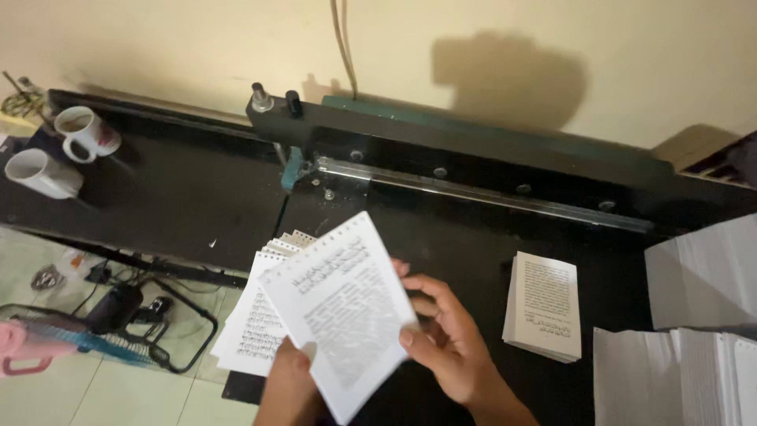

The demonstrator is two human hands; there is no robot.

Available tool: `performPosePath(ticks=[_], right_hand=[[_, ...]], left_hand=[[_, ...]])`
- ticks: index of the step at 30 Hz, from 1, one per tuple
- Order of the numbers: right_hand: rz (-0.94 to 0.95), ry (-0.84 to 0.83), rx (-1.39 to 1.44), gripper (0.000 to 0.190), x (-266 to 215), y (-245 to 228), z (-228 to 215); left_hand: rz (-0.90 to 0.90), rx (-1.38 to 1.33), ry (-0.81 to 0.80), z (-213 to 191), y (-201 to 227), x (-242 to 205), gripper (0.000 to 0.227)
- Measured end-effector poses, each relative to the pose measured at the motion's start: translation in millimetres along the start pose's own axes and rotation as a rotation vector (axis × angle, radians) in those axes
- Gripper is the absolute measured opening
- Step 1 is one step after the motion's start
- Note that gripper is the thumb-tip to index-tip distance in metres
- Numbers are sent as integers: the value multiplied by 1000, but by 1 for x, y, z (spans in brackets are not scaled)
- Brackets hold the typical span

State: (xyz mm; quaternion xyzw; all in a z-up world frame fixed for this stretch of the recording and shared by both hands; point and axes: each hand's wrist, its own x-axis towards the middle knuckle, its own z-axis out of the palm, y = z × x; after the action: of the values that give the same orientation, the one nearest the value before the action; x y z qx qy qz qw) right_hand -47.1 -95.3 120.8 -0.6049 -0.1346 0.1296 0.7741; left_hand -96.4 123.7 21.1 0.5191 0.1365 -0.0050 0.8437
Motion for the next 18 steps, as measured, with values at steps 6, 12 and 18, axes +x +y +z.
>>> performPosePath(ticks=[6, 12, 18], right_hand=[[-44, 218, -155, 43, -5, 11, -63], [179, 727, -789, 29, -39, 7, -141], [180, 779, -1203, 55, -85, 51, -216]], left_hand=[[354, 563, -270, 32, 139, 9, 79], [26, 1620, 329, 24, 111, 25, 79], [-82, 1931, 307, 8, 87, 39, 90]])
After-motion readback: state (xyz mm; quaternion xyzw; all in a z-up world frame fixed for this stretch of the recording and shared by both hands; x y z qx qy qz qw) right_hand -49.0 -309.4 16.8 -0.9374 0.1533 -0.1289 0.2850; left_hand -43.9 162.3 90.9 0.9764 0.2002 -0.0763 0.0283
